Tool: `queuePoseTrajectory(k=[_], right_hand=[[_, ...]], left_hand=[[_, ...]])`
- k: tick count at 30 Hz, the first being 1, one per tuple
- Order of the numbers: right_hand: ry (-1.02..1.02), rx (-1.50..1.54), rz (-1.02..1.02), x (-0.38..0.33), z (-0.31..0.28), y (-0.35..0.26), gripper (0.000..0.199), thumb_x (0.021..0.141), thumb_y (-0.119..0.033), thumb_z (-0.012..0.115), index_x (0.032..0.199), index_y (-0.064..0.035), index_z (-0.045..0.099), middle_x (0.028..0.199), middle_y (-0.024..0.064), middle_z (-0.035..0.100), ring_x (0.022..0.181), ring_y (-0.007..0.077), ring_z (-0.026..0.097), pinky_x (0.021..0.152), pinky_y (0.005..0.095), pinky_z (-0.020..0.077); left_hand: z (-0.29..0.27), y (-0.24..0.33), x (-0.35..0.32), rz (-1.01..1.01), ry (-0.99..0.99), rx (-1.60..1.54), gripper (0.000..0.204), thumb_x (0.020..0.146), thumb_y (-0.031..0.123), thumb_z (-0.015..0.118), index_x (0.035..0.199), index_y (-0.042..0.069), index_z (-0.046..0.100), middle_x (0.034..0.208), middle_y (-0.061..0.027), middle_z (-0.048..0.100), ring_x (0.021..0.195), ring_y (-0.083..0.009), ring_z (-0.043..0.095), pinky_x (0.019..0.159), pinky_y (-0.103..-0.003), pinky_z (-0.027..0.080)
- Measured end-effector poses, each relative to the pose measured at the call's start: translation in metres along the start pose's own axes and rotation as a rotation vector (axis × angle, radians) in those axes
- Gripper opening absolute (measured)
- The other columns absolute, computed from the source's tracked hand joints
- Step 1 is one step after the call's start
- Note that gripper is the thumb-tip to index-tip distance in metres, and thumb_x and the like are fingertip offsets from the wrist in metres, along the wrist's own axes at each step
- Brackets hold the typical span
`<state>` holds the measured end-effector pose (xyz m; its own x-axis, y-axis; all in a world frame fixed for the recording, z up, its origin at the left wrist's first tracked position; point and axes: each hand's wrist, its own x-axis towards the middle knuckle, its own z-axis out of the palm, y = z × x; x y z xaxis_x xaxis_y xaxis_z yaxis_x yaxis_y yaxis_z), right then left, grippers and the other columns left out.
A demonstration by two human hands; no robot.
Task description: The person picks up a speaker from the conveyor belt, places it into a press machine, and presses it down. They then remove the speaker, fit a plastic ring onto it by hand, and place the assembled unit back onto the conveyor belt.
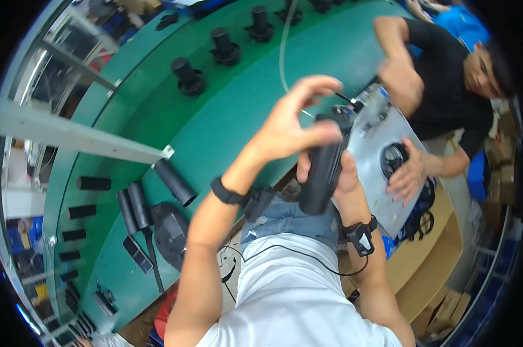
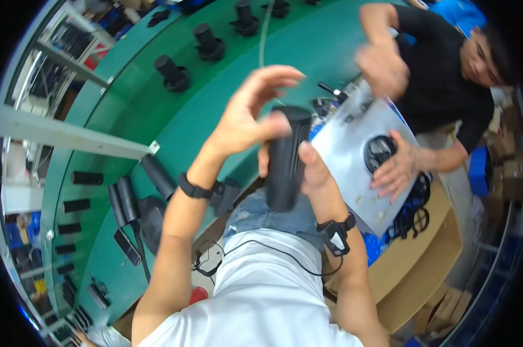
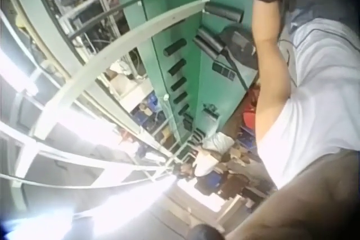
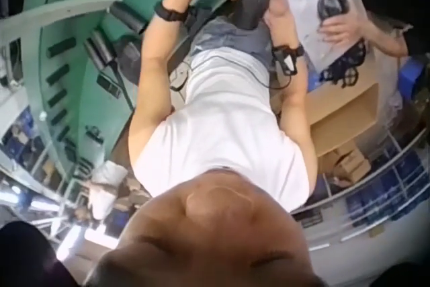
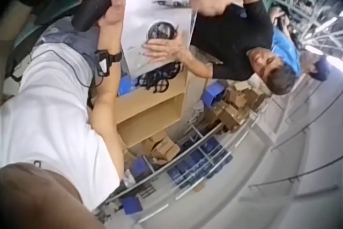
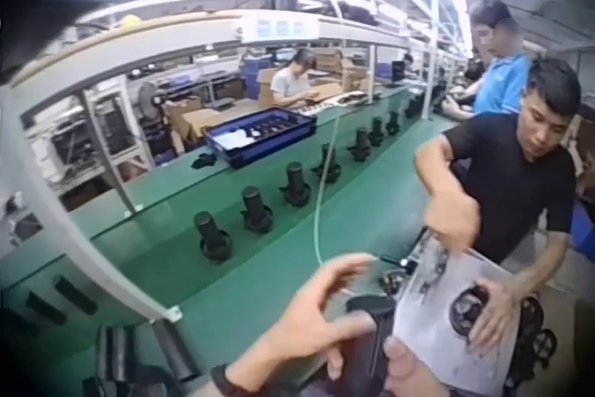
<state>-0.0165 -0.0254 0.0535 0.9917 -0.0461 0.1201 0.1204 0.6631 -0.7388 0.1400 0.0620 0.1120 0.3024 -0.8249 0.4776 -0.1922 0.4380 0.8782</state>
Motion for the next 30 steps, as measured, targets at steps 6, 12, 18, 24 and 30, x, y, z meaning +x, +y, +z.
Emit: queuePoseTrajectory(k=[6,12,18,24,30], right_hand=[[0.443,-0.064,-0.519,-0.042,0.002,-0.038,0.059,0.091,-0.051,0.055,0.126,-0.0061,0.04,0.11,0.0108,0.051,0.103,0.0239,0.052,0.096,0.0384,0.0436],[0.374,-0.075,-0.597,-0.088,-0.005,-0.059,0.07,0.084,-0.049,0.068,0.131,-0.0108,0.033,0.111,0.0048,0.05,0.103,0.0226,0.052,0.095,0.0421,0.0432],[0.199,0.076,-0.786,-0.135,-0.036,-0.063,0.067,0.077,-0.044,0.076,0.124,-0.0157,0.037,0.1,-0.001,0.047,0.096,0.0177,0.05,0.097,0.0429,0.0393],[0.692,-0.492,-0.935,-0.163,-0.032,-0.103,0.058,0.076,-0.031,0.069,0.121,-0.0087,0.039,0.1,0.0058,0.046,0.096,0.0195,0.048,0.095,0.0387,0.039],[0.714,-0.805,-0.91,-0.162,-0.032,-0.128,0.056,0.076,-0.028,0.066,0.121,-0.0063,0.041,0.1,0.0081,0.048,0.096,0.0205,0.049,0.095,0.0385,0.0395]], left_hand=[[0.089,-0.028,-0.072,-0.316,0.045,-0.228,0.055,0.083,0.02,0.072,0.127,0.001,0.045,0.115,-0.0079,0.056,0.105,-0.0147,0.055,0.093,-0.03,0.043],[0.115,-0.039,-0.074,-0.639,-0.169,-0.782,0.048,0.099,0.041,0.042,0.106,-0.003,0.058,0.087,-0.0101,0.065,0.08,-0.0162,0.064,0.072,-0.028,0.05],[0.15,-0.047,-0.07,-0.851,-0.35,-1.07,0.054,0.102,0.044,0.032,0.107,-0.003,0.057,0.081,-0.013,0.066,0.069,-0.0193,0.066,0.06,-0.031,0.053],[0.161,-0.055,-0.067,-0.488,-0.117,-0.309,0.023,0.097,0.015,0.05,0.109,-0.003,0.058,0.088,-0.0126,0.068,0.075,-0.0157,0.065,0.07,-0.029,0.052],[0.157,-0.064,-0.051,-0.088,-0.041,0.326,0.015,0.076,0.0,0.063,0.091,0.003,0.062,0.083,-0.0097,0.064,0.083,-0.0296,0.061,0.075,-0.038,0.048]])
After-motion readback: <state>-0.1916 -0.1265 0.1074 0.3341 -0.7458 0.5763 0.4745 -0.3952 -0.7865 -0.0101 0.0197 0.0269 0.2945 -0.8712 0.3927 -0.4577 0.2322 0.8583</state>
